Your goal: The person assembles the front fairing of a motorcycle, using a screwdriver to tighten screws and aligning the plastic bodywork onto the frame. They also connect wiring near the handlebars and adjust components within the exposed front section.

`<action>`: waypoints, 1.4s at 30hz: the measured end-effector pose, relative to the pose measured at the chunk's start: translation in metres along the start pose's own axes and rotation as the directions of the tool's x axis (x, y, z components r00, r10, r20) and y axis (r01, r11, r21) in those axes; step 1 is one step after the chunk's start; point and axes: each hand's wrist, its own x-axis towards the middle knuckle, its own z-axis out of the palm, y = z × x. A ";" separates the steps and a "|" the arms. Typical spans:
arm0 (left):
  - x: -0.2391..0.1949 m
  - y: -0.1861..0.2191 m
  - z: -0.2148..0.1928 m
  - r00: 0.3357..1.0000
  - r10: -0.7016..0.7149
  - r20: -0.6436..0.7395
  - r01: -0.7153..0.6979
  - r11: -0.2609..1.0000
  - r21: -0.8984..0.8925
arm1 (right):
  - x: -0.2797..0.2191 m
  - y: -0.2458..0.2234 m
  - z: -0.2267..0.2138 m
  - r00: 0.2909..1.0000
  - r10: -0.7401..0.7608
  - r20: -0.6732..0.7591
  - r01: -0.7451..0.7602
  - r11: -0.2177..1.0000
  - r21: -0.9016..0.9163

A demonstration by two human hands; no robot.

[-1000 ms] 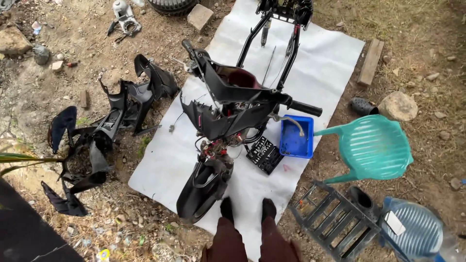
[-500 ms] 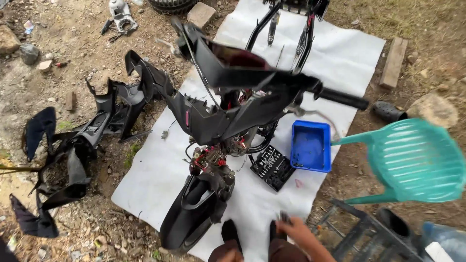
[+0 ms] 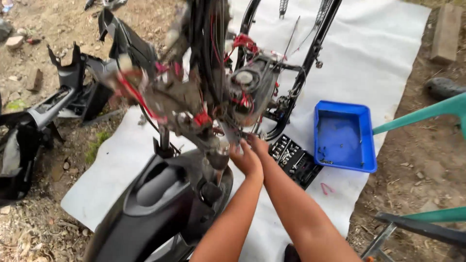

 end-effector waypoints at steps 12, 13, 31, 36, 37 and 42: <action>0.005 0.031 -0.028 0.907 0.376 0.191 -0.414 0.878 0.238 | -0.095 -0.082 0.072 0.985 -0.024 -0.172 -0.121 0.618 -0.777; -0.002 0.030 -0.030 0.892 0.400 0.212 -0.442 0.870 0.217 | -0.109 -0.086 0.070 0.991 0.038 -0.128 -0.116 0.727 -0.677; 0.003 -0.018 -0.049 0.705 0.541 0.459 -0.662 0.734 0.151 | -0.110 -0.101 0.018 0.769 0.517 0.376 -0.107 0.684 -0.722; 0.019 -0.033 -0.048 0.736 0.541 0.408 -0.656 0.720 0.229 | -0.114 -0.102 0.036 0.767 0.554 0.325 -0.011 0.518 -0.856; 0.018 -0.032 -0.048 0.733 0.554 0.395 -0.661 0.719 0.217 | -0.105 -0.098 0.035 0.784 0.529 0.325 -0.059 0.585 -0.809; 0.010 -0.023 -0.054 0.727 0.575 0.376 -0.665 0.725 0.179 | -0.123 -0.109 0.043 0.889 0.428 0.165 -0.195 0.678 -0.708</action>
